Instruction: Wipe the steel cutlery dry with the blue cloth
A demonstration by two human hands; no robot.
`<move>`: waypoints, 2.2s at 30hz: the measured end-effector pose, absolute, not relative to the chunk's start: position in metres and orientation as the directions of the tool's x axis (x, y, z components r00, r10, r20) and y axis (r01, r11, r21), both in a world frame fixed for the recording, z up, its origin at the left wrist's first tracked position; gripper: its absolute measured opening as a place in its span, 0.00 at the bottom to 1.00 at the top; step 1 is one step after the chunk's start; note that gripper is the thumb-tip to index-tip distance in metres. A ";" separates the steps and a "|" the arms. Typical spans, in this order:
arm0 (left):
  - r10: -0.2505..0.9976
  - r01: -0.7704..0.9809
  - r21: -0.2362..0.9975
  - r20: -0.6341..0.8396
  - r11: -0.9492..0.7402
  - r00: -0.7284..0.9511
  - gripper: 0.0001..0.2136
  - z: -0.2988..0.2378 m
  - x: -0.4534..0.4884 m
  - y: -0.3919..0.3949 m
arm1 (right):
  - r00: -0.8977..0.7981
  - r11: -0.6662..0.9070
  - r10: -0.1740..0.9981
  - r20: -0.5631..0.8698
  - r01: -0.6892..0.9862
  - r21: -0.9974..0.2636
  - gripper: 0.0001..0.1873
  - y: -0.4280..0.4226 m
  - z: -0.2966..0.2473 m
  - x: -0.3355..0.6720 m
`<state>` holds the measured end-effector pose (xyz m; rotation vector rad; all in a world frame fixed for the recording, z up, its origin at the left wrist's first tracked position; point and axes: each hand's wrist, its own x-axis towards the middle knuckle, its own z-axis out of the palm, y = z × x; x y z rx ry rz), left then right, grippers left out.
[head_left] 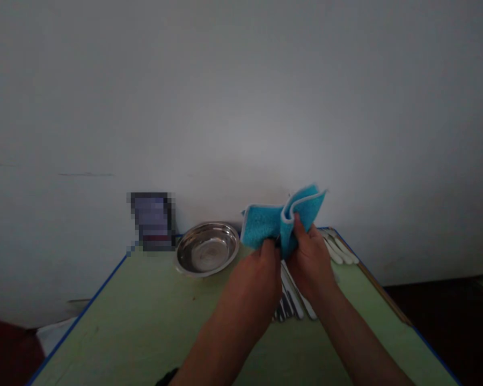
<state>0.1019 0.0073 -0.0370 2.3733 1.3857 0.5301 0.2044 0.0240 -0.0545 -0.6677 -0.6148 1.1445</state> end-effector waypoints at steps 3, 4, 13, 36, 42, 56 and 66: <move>0.826 0.577 0.646 0.156 -0.500 0.541 0.12 -0.031 0.091 0.006 | 0.335 0.338 0.932 0.137 -0.671 -0.660 0.05 0.027 -0.045 0.216; 0.796 0.505 0.723 0.101 -0.471 0.597 0.15 -0.030 0.085 0.007 | 0.344 0.344 0.931 0.125 -0.704 -0.622 0.04 0.027 -0.041 0.222; 0.542 0.203 0.979 -0.185 0.028 0.820 0.15 -0.033 0.077 0.012 | 0.331 0.320 0.943 0.042 -0.861 -0.396 0.16 0.020 -0.016 0.246; 0.613 0.518 0.724 -0.166 -0.456 0.773 0.14 -0.011 0.060 0.003 | 0.463 0.326 0.878 -0.120 -0.763 -0.559 0.16 0.031 -0.030 0.242; 0.752 0.491 0.692 0.114 -0.529 0.650 0.14 -0.016 0.062 0.011 | 0.428 0.340 0.903 -0.042 -0.770 -0.540 0.14 0.020 -0.029 0.226; 0.718 0.636 0.458 0.007 -0.622 0.696 0.14 -0.016 0.059 -0.002 | 0.343 0.226 0.929 -0.137 -0.820 -0.526 0.14 0.021 -0.028 0.221; 0.607 0.561 0.586 -0.141 -0.585 0.782 0.07 -0.005 0.045 -0.011 | 0.194 0.270 0.951 0.239 -0.899 -0.345 0.15 0.035 -0.045 0.265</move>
